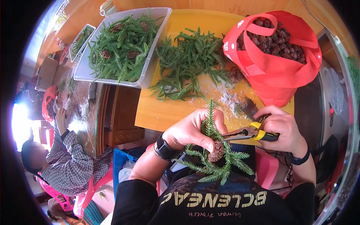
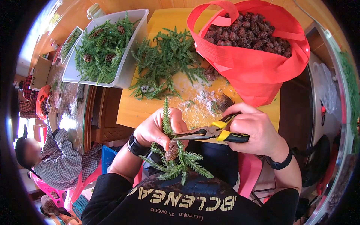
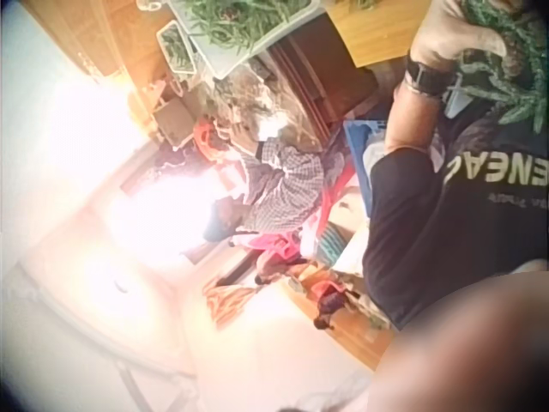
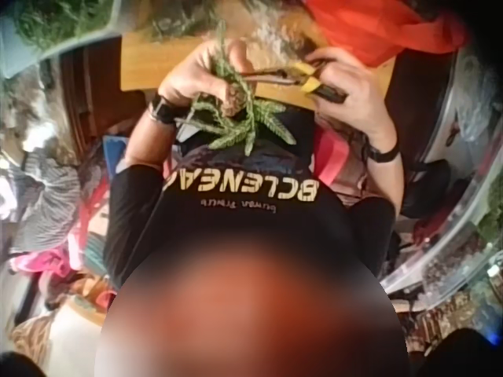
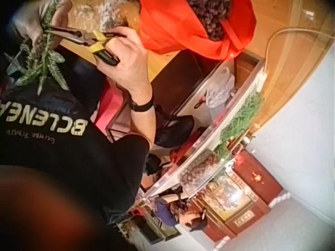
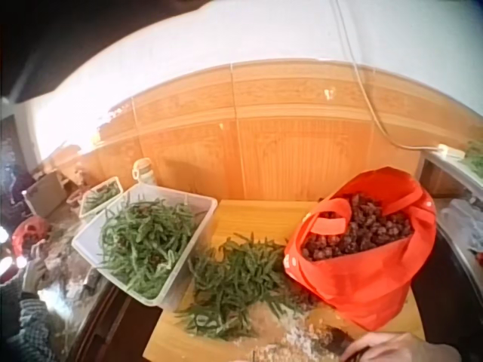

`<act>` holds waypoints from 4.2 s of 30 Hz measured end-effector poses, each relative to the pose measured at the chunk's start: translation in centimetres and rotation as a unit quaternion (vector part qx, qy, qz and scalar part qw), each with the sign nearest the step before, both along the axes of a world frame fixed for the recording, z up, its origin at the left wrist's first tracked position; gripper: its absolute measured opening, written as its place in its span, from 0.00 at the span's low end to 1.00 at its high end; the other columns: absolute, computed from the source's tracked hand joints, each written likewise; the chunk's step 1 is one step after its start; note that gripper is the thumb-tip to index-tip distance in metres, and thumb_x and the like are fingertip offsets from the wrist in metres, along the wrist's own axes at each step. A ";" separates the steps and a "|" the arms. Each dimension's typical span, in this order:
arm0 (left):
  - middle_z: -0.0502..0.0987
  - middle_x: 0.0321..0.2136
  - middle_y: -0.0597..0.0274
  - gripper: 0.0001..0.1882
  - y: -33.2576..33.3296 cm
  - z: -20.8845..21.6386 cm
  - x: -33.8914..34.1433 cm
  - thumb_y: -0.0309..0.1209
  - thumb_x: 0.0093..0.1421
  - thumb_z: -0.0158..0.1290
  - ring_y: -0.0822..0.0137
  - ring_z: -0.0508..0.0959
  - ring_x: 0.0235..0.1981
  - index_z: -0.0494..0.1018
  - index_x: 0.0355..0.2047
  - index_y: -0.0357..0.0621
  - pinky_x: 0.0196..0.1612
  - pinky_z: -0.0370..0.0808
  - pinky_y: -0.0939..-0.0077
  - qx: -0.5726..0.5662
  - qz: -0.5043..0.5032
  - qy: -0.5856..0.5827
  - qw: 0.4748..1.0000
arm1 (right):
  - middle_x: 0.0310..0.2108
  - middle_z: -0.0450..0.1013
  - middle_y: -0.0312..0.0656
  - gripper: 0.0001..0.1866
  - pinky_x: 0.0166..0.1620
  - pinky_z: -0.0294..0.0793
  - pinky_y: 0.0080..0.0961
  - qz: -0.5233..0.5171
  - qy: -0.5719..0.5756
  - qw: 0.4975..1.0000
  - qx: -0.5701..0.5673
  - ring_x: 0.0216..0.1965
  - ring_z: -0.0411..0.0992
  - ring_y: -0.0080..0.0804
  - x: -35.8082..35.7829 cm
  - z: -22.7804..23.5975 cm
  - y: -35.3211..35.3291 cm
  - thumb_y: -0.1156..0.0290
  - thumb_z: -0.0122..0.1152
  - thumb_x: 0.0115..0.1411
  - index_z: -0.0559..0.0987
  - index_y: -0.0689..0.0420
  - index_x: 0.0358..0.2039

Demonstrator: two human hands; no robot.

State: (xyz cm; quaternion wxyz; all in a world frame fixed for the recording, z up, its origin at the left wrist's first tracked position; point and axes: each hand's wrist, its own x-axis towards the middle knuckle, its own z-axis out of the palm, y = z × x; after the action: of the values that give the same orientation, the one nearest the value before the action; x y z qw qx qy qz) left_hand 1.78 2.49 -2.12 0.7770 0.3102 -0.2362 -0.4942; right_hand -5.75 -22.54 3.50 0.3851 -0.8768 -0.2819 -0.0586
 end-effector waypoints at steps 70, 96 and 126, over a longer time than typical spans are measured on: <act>0.74 0.30 0.66 0.13 -1.7 3.4 -1.0 0.21 0.44 0.64 0.74 0.75 0.33 0.72 0.30 0.39 0.38 0.71 0.79 0.251 0.180 -0.519 0.797 | 0.22 0.70 0.40 0.07 0.32 0.68 0.27 -0.085 0.206 0.975 -0.002 0.26 0.71 0.33 1.7 1.9 3.7 0.76 0.60 0.51 0.71 0.62 0.28; 0.76 0.33 0.61 0.13 -0.8 3.3 -1.0 0.20 0.44 0.63 0.71 0.76 0.34 0.71 0.29 0.40 0.40 0.72 0.75 0.220 0.167 -0.317 0.907 | 0.33 0.70 0.40 0.12 0.43 0.66 0.34 -0.034 0.069 0.994 -0.075 0.40 0.68 0.41 1.9 3.1 3.0 0.74 0.63 0.44 0.72 0.57 0.31; 0.76 0.31 0.65 0.15 -0.6 2.4 -0.9 0.21 0.48 0.62 0.79 0.74 0.34 0.67 0.33 0.40 0.38 0.72 0.82 0.092 0.065 -0.103 0.988 | 0.33 0.68 0.35 0.09 0.42 0.65 0.34 0.059 -0.237 0.956 -0.164 0.39 0.68 0.34 1.9 3.5 3.1 0.70 0.62 0.43 0.74 0.54 0.27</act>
State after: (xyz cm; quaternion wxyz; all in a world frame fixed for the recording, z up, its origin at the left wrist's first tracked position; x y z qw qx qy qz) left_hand 0.88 1.86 0.27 0.7473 0.4444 -0.2479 -0.4273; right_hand -3.84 -19.42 6.96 0.1614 -0.8707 -0.4219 -0.1946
